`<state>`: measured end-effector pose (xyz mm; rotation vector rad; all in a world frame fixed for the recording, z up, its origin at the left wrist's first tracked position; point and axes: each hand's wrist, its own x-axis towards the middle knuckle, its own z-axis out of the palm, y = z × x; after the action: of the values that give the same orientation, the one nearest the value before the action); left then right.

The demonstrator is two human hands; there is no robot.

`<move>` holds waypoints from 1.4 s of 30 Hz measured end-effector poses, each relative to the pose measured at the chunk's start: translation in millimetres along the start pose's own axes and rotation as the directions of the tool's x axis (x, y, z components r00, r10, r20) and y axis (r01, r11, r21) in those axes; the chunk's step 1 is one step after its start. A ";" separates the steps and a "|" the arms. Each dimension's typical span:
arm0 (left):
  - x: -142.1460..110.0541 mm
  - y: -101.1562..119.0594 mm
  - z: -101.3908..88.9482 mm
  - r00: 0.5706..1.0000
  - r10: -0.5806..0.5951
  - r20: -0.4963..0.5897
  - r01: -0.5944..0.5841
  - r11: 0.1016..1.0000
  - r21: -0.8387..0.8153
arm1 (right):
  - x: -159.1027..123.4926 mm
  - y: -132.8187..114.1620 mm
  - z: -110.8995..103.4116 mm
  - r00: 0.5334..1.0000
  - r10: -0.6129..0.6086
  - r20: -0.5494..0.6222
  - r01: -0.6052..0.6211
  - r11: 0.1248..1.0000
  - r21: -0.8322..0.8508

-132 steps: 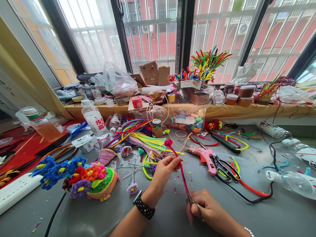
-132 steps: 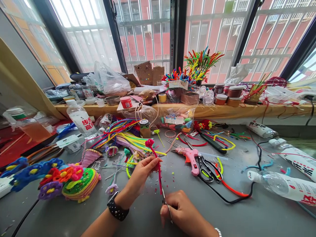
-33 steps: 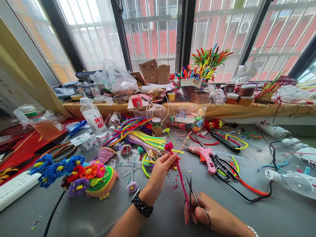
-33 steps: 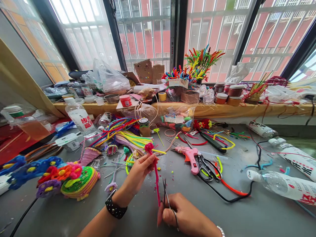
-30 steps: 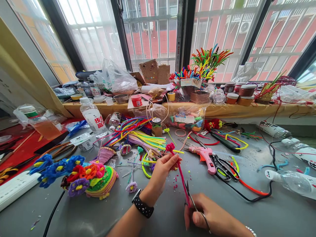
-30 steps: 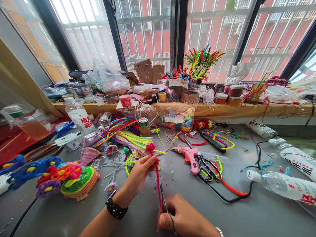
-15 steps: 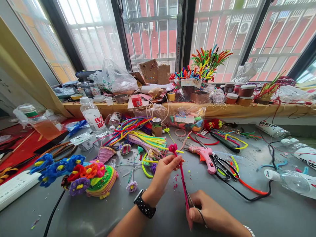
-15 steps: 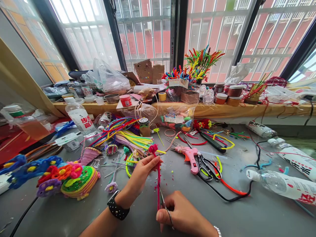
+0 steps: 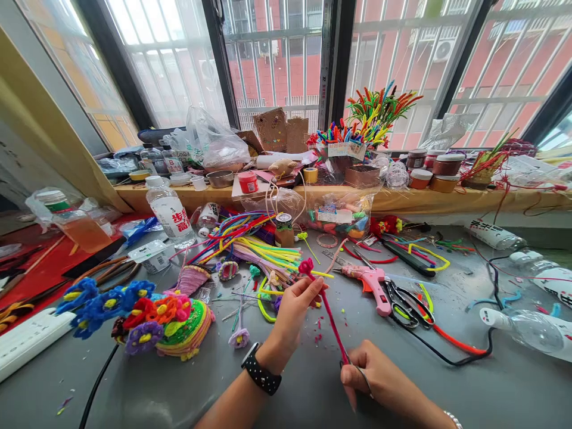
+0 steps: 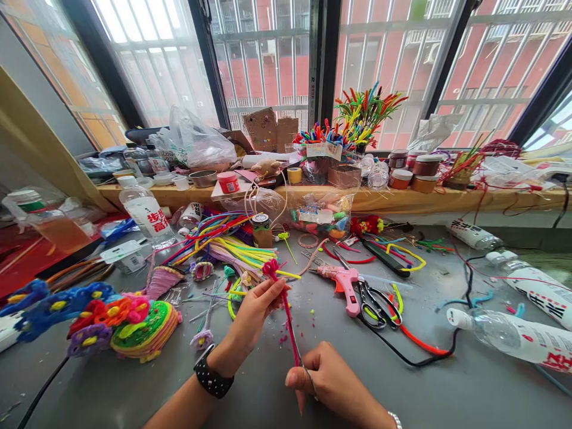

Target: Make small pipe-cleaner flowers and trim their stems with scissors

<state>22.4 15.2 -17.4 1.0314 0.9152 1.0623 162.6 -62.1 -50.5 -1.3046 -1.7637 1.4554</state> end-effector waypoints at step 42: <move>-7.7 4.1 6.8 0.892 -0.118 0.436 0.096 0.993 0.073 | 9.4 10.9 -7.0 0.987 -0.048 0.151 -0.038 0.856 0.516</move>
<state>25.9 6.9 -11.0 1.1876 0.6199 0.6732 168.4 -50.9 -60.3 -0.9165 -1.3142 1.9054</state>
